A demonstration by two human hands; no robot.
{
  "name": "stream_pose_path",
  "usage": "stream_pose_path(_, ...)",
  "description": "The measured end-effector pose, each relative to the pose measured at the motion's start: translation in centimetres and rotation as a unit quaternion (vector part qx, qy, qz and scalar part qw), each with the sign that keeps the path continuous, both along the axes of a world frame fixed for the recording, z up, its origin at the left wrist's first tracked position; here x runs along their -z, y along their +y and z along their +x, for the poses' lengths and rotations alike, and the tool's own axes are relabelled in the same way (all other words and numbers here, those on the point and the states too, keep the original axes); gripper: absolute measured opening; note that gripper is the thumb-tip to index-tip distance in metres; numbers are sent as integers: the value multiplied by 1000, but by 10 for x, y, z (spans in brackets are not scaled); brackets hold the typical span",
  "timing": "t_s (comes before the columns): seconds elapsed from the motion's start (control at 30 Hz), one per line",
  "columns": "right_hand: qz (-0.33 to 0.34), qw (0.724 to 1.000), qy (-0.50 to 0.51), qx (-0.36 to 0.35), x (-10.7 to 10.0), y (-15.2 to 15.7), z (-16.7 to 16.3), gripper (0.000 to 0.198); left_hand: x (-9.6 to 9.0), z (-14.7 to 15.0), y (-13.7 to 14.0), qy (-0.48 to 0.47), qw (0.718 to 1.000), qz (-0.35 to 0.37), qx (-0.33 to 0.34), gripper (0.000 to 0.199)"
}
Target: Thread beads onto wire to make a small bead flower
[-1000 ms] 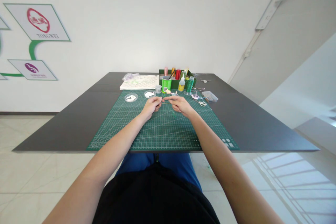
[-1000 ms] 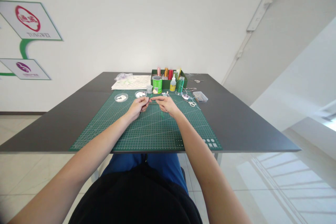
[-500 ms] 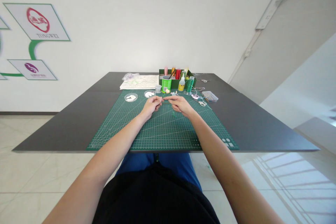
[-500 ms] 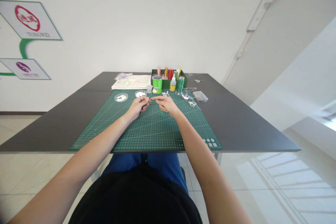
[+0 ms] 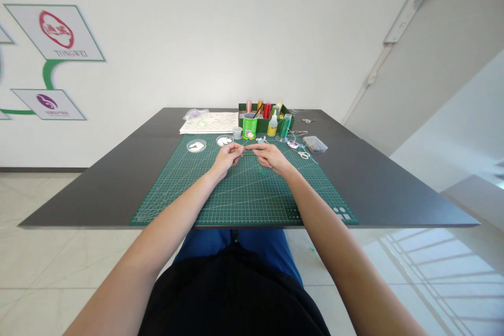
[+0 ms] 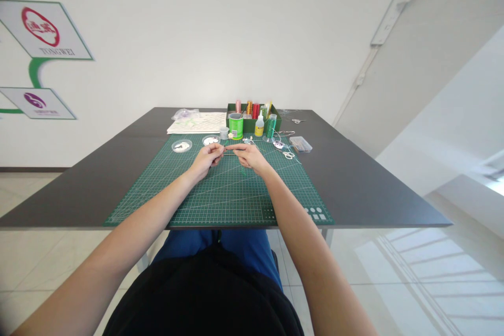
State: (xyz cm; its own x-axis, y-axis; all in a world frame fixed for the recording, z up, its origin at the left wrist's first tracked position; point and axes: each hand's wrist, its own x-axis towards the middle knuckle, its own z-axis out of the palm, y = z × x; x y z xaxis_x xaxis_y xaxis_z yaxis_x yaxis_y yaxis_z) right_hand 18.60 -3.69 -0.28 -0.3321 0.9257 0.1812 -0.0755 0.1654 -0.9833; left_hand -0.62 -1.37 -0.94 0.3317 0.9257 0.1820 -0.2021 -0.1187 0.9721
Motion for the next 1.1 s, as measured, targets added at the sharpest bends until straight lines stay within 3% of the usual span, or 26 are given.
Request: stream_pose_path(1.1,3,1000,-1,-2,-2,-1,0,41,2,0,2,23,1000,19,1,41)
